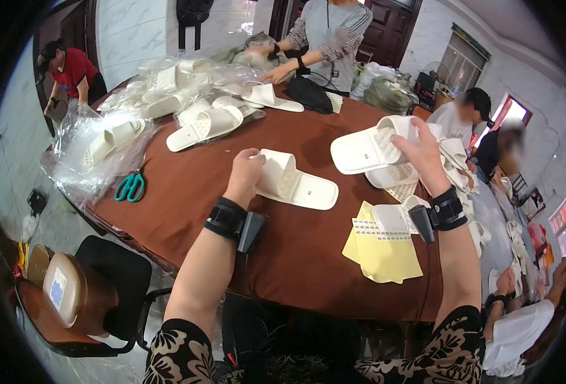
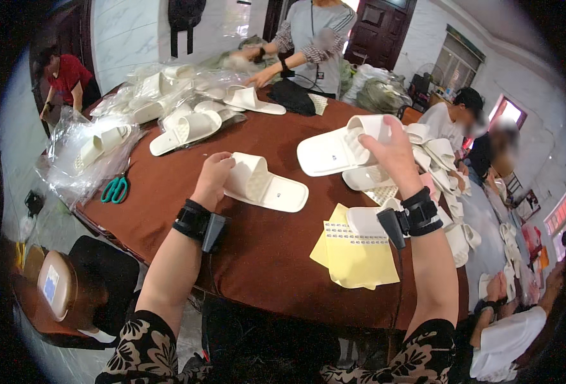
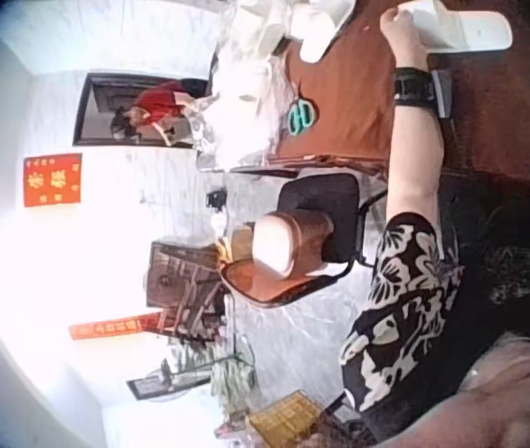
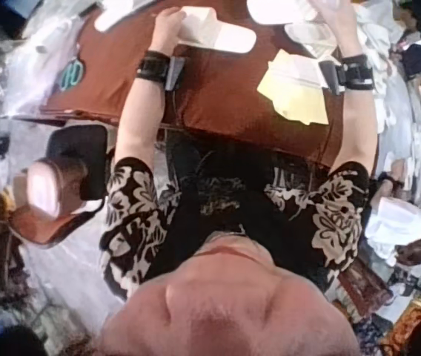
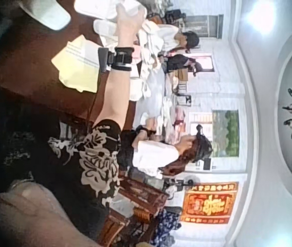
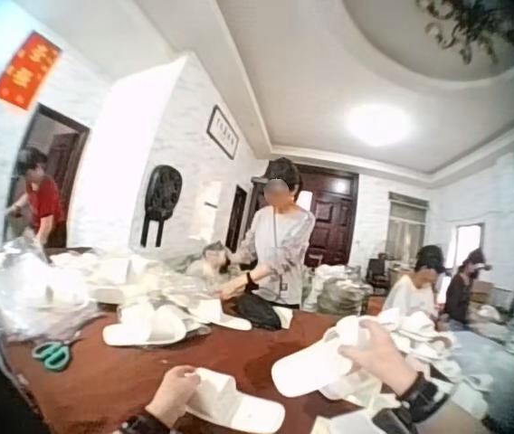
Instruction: Applying size stickers to slippers and putting them into plastic bags for packaging.
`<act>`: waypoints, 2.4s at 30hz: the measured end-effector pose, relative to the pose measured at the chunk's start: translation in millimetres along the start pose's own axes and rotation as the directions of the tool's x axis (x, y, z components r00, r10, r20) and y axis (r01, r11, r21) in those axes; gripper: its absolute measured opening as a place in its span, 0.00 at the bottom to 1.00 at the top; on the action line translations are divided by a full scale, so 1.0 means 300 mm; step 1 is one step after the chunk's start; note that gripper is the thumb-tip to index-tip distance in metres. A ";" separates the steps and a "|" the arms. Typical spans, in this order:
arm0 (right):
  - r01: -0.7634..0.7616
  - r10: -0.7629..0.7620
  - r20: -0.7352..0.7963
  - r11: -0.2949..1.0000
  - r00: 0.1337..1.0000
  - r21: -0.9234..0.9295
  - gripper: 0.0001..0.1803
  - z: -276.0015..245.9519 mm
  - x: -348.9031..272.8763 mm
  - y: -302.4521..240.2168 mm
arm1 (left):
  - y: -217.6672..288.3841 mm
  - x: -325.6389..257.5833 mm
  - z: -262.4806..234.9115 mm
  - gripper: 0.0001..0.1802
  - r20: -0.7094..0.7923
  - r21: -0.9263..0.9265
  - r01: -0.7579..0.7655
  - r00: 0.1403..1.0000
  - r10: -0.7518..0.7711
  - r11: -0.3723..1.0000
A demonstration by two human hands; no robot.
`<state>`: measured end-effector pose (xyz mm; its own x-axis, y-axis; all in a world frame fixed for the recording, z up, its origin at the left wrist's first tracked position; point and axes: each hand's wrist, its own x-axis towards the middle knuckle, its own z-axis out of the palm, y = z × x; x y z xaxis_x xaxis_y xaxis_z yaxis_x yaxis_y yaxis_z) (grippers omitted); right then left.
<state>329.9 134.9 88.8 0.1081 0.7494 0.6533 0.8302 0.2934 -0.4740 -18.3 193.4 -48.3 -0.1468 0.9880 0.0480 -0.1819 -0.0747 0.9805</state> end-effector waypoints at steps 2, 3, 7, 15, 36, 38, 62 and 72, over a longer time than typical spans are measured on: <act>-0.075 0.073 0.057 0.996 0.996 0.043 0.41 0.022 -0.018 0.005 | -0.011 -0.006 0.022 0.21 0.012 0.040 -0.041 0.999 0.040 0.998; -0.040 0.041 0.074 0.999 0.996 -0.007 0.42 0.058 -0.040 0.023 | -0.017 -0.007 0.033 0.21 0.031 0.079 -0.076 0.997 0.074 0.994; -0.072 0.104 0.212 0.985 0.972 -0.155 0.46 0.156 -0.114 -0.035 | -0.069 0.007 0.023 0.21 0.084 0.494 -0.433 0.887 0.454 0.754; -0.089 0.098 0.306 0.995 0.947 -0.044 0.43 0.273 -0.173 0.024 | 0.049 -0.098 0.024 0.19 0.188 0.837 -0.362 0.895 0.406 0.411; -0.609 0.129 0.679 0.583 0.723 0.538 0.37 0.299 -0.319 -0.282 | -0.030 -0.027 0.005 0.19 0.120 0.778 -0.349 0.899 0.421 0.523; -0.601 0.122 0.675 0.588 0.728 0.541 0.36 0.285 -0.321 -0.300 | -0.032 -0.028 0.006 0.18 0.106 0.768 -0.345 0.899 0.424 0.540; -0.655 0.176 0.638 0.060 0.750 0.753 0.22 0.166 -0.386 -0.193 | 0.005 0.032 -0.037 0.15 0.084 0.017 -0.168 0.983 0.166 0.986; -0.382 0.223 0.363 0.051 0.905 0.923 0.17 -0.044 -0.303 0.010 | 0.028 -0.012 -0.048 0.15 0.102 0.063 -0.017 0.995 0.011 0.998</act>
<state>329.8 59.7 35.8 0.0850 0.9588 0.2710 -0.5037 0.2760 -0.8186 -33.4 187.1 -43.0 -0.0492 0.9957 0.0780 -0.1182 -0.0833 0.9895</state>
